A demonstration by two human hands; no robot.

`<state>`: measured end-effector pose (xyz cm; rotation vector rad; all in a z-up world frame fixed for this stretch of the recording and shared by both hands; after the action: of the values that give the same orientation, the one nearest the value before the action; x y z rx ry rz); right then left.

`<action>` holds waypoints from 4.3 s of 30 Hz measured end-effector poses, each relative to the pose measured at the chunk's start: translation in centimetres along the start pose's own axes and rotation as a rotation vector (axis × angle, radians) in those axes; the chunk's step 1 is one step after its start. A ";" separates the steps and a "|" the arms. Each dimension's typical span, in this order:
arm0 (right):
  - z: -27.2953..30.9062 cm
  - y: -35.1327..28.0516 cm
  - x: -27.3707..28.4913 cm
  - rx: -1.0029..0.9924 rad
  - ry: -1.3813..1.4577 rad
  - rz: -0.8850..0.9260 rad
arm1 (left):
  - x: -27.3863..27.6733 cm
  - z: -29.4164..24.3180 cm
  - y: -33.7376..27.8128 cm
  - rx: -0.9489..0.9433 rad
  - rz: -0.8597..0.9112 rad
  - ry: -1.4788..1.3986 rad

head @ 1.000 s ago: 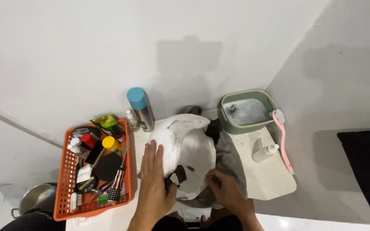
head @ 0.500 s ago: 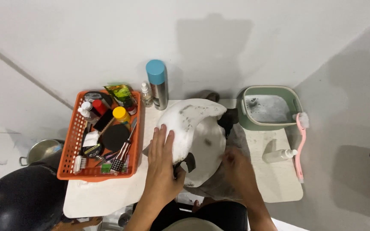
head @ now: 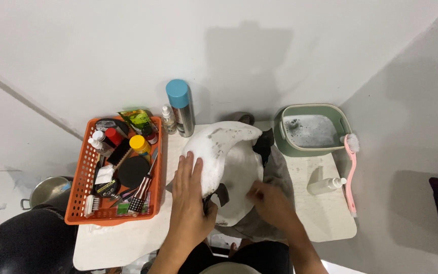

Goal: The person scrubs a white helmet with a gray cloth and a pink brush. They repeatedly dip the cloth into a green basin of soapy water to clean the helmet's surface and interior.

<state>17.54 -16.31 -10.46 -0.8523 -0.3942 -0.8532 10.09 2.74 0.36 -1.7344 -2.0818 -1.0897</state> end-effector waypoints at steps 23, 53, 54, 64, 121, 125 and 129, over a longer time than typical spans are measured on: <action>0.6 -1.3 1.1 -0.167 -0.161 -0.041 | 0.1 0.2 -0.8 0.013 -0.017 0.032; -2.4 -4.7 1.6 0.091 0.242 -0.091 | -0.1 0.6 -2.4 -0.006 -0.186 -0.153; -3.5 -4.3 1.4 0.097 0.243 -0.102 | 0.0 0.7 -2.2 -0.019 -0.187 -0.153; -9.1 -3.1 6.9 0.224 0.685 -0.962 | 3.1 0.3 -2.8 -0.142 -0.446 0.024; -10.7 -1.3 24.3 -0.381 -0.359 -0.520 | 0.5 0.1 -3.5 -0.146 -0.067 0.096; -12.4 2.2 24.5 -0.508 -0.464 -0.383 | -0.5 3.6 -3.7 -0.042 -0.051 -0.014; -13.5 3.9 24.3 -0.441 -0.445 -0.374 | -0.8 6.8 -3.8 -0.027 -0.095 -0.132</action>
<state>35.31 -37.58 -5.76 -1.4154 -0.7896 -1.1172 8.74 6.50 -6.41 -1.7818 -2.2595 -1.0594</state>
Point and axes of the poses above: each hand's wrist, its own y-axis towards the middle knuckle, its own x-axis out of the back of the hand, z = x × y, the point moved 8 cm from there along y, towards the middle knuckle, and after that the axes turned 7 degrees about -y, right-handed, at the moved point
